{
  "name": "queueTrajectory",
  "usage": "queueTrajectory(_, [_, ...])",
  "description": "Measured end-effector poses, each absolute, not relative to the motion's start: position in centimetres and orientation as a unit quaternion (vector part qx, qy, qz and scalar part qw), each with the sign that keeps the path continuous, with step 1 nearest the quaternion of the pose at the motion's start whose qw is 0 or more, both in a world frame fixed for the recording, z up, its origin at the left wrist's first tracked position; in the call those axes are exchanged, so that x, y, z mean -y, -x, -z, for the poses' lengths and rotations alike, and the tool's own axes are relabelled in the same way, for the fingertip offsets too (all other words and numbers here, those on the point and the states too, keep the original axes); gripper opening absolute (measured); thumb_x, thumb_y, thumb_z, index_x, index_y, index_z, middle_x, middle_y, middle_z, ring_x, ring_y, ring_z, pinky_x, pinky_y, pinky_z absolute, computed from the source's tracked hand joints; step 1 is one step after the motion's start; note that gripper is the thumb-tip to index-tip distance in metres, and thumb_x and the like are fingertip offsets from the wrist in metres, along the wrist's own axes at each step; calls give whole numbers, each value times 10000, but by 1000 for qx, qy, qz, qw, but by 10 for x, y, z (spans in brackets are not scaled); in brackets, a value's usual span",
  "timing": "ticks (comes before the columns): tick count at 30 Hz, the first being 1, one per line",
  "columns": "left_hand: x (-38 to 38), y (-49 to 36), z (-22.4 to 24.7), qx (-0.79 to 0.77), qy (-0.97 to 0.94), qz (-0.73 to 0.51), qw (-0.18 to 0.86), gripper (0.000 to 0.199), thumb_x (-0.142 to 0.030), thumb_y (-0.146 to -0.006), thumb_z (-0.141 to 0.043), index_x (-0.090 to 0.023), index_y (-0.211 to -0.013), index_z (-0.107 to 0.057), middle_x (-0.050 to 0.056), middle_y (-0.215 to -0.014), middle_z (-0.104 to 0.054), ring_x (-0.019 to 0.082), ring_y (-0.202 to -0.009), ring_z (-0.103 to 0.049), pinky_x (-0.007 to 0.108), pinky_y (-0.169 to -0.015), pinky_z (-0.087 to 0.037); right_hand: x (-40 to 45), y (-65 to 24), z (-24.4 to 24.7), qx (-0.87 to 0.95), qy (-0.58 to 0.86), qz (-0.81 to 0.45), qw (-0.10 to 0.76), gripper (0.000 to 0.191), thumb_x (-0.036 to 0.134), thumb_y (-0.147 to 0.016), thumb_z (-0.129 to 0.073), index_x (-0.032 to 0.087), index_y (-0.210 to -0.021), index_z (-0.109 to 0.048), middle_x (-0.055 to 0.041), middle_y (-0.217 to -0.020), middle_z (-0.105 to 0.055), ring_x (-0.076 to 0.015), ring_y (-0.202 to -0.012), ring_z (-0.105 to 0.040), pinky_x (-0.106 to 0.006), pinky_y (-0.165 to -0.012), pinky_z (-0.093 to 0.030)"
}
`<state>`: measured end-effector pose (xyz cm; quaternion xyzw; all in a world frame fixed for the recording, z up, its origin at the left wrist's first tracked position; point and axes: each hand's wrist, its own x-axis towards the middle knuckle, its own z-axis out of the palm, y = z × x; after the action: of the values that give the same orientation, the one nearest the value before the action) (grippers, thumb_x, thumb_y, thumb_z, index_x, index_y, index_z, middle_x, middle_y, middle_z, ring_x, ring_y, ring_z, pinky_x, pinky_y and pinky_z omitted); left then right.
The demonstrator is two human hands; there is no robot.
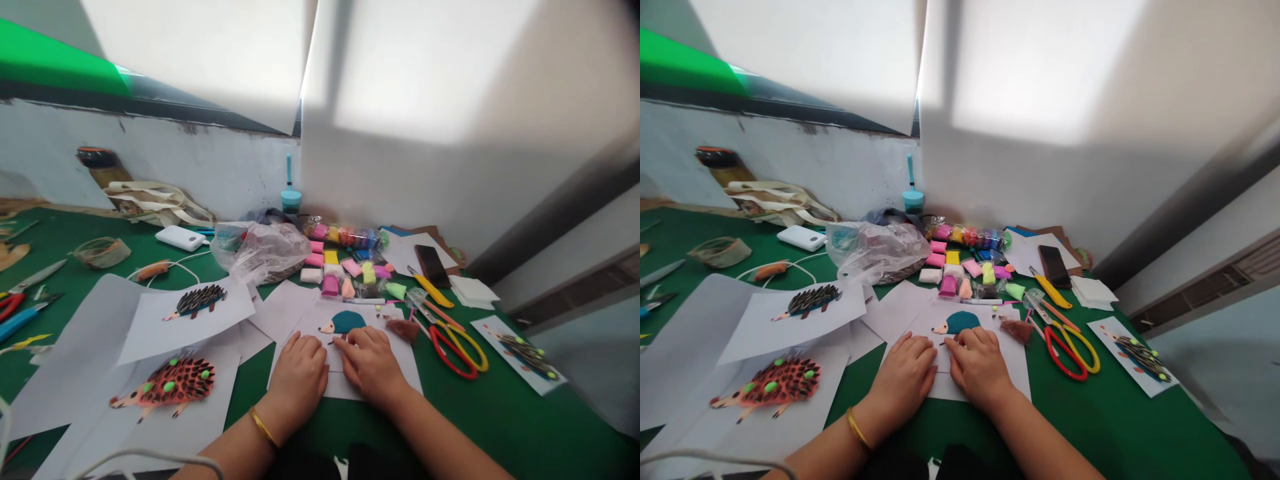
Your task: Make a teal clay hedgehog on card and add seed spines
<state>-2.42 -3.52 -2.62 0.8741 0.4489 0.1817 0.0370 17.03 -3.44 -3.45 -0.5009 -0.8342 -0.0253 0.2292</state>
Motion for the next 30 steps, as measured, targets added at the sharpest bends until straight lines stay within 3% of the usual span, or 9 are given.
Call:
queueTrajectory(3, [36,24,28,-453,-871,-185,37,165,-165,-878,-525,-194,-1016,-610,52,-1011,-619,229,-1030,-569,478,-1088,-368,33,-171,35,834,507,33,216,372,212,-858,-591,249,-1224,-648,-55,-962,-639,-217,-927,-508,-373,-850,-324])
queueTrajectory(6, [36,23,31,-459,-866,-198,32,391,-186,-855,-563,-169,-1245,-542,84,-1103,-609,264,-1064,-546,490,-1044,-410,34,-172,35,827,518,40,212,385,202,-858,-580,229,-1237,-643,-66,-969,-637,-225,-936,-508,-380,-863,-330])
queueTrajectory(8, [36,23,33,-457,-867,-196,32,449,-195,-852,-570,-159,-1297,-516,95,-1131,-600,278,-1081,-532,484,-1016,-434,35,-172,35,824,522,40,216,357,201,-869,-569,227,-1215,-655,-64,-952,-637,-222,-926,-509,-380,-859,-332])
queueTrajectory(22, [37,23,28,-451,-874,-182,27,213,-180,-886,-524,-220,-1077,-610,56,-1034,-599,237,-1027,-548,487,-1077,-376,40,-169,38,846,490,57,203,271,260,-891,-598,251,-1152,-675,-52,-943,-649,-205,-901,-506,-374,-844,-313])
queueTrajectory(30, [38,23,28,-452,-871,-188,32,187,-170,-880,-532,-219,-1045,-603,52,-1026,-598,233,-1028,-544,490,-1083,-367,40,-168,37,847,489,63,199,268,250,-896,-584,246,-1150,-669,-51,-958,-650,-208,-910,-507,-378,-849,-313])
